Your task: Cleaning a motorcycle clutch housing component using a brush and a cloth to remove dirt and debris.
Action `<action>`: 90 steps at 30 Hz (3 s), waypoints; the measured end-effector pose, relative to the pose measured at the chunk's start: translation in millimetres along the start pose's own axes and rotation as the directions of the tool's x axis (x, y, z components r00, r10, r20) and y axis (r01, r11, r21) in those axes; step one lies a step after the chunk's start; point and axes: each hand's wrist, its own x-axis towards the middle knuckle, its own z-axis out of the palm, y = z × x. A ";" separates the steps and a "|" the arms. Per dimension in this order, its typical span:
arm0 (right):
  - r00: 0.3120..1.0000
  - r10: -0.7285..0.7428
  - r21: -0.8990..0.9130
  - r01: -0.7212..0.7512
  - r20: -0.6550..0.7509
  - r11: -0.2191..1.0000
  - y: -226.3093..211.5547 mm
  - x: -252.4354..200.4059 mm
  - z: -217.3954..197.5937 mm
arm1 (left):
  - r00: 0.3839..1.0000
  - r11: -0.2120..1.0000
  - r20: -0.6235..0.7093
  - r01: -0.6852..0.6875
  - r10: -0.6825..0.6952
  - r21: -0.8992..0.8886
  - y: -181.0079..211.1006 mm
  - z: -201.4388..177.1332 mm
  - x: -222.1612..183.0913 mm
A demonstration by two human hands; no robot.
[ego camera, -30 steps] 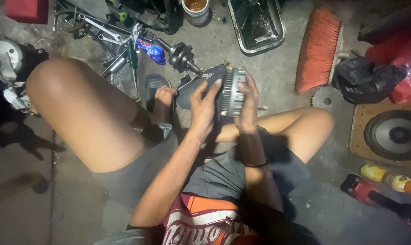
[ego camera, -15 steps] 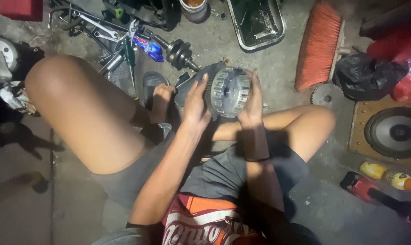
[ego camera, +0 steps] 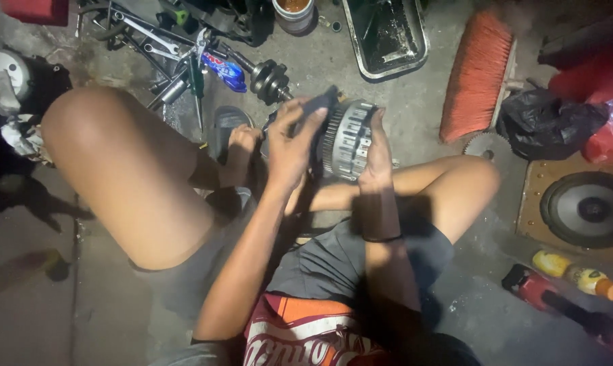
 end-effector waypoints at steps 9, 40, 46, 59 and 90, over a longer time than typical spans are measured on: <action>0.994 0.106 0.085 -0.109 0.031 0.990 -11.6 -1.1 19.8 | 0.946 0.951 0.239 -0.261 0.219 0.163 0.3 -7.6 2.3; 0.987 0.155 -0.102 -0.159 -0.054 0.982 -7.2 -37.4 65.0 | 0.992 0.965 -0.003 0.124 -0.127 0.232 36.7 -21.1 -16.6; 0.982 0.099 -0.015 -0.098 0.160 0.995 -19.4 -6.8 50.6 | 0.992 0.989 -0.001 0.125 -0.125 0.080 49.9 -14.8 -9.9; 0.987 0.078 0.152 -0.099 0.141 0.983 -16.1 42.2 1.4 | 0.982 0.952 0.165 -0.137 0.094 0.274 11.3 0.3 -1.3; 0.973 0.042 0.266 -0.103 0.227 0.958 -30.0 0.7 19.0 | 0.987 0.975 0.149 -0.091 0.061 0.203 -2.6 10.5 -15.4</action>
